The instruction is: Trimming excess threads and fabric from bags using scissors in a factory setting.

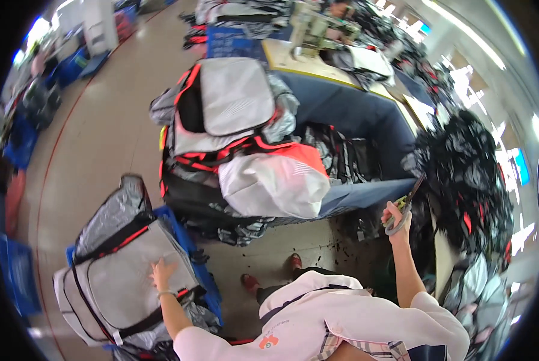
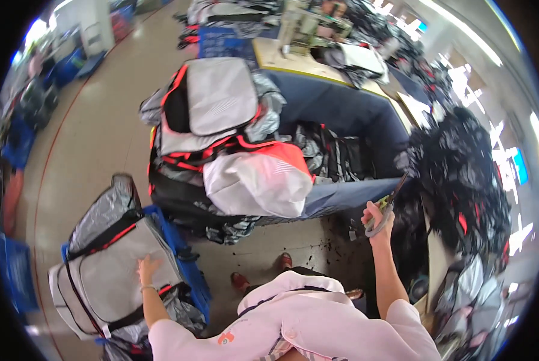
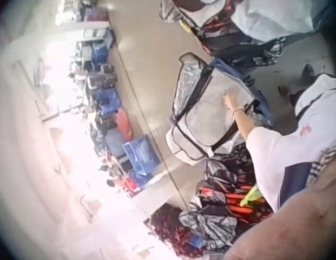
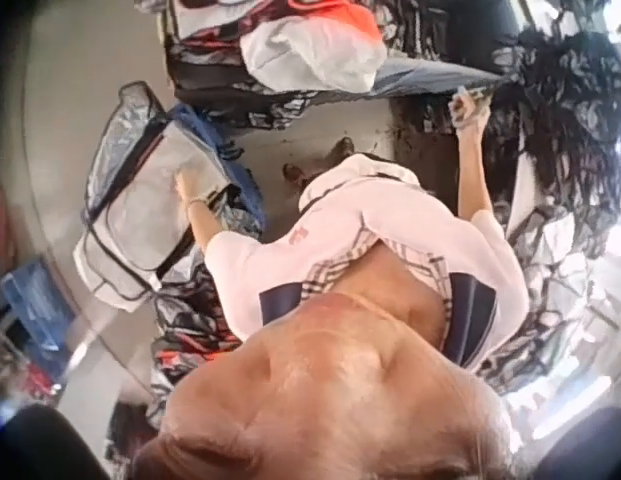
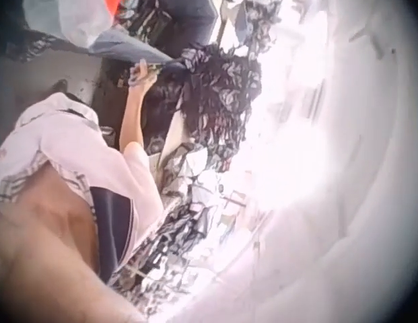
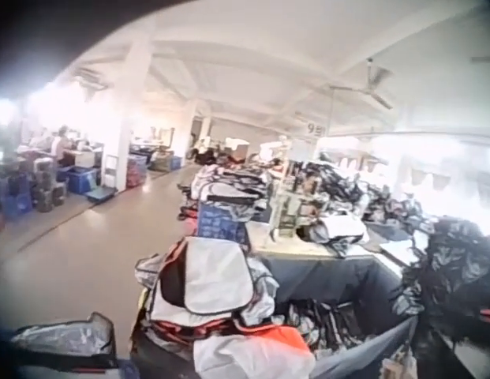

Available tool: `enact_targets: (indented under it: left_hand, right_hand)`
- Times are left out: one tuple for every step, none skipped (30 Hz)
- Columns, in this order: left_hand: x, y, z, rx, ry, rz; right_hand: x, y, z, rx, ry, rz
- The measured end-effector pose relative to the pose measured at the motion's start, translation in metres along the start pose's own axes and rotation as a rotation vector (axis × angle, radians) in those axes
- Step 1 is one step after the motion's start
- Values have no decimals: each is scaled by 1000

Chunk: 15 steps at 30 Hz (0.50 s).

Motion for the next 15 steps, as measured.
enact_targets:
  left_hand:
    - [1,-10,22,20,-34,-214]
    - [-14,-42,30,47,-52,-427]
    - [-16,-79,28,141,54,-1004]
    - [-38,-163,-19,222,219,-1575]
    - [-68,-252,-73,600,412,-1702]
    - [-98,-310,-128,833,140,-1244]
    - [-111,-363,-173,880,266,-1278]
    - [-127,-412,-231,1033,358,-1094]
    - [-147,-452,-290,1331,418,-923]
    - [-171,-490,-343,1873,215,-771]
    - [-181,-517,-384,2116,253,-827]
    - [-187,-538,-426,2289,155,-928]
    - [-192,-552,-463,2347,107,-987]
    - [-189,-572,-492,2453,140,-1055]
    - [-183,-587,-512,2564,15,-826]
  right_hand:
    - [-14,-1,2,21,-50,-2]
    - [-31,-5,4,39,-108,24]
    - [-45,-12,5,43,-150,47]
    - [-66,-20,6,96,-208,124]
    - [-85,-30,7,147,-261,203]
    - [-95,-39,10,152,-273,260]
    - [-107,-48,15,163,-286,266]
    - [-120,-61,20,171,-294,279]
    - [-127,-69,30,184,-275,295]
    - [-125,-69,37,180,-248,290]
    - [-126,-68,44,155,-249,272]
    - [-143,-69,51,160,-262,257]
    - [-152,-74,61,154,-246,270]
    - [-169,-82,70,147,-253,283]
    - [-185,-89,80,140,-261,294]
Point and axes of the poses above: each hand's wrist, its own z-axis towards the middle knuckle, its own x-axis out of the palm, y = z × x, the point moved 3 cm from there along z, towards the middle knuckle, and after that the axes turned 8 degrees about -z, right-handed, at the moved point
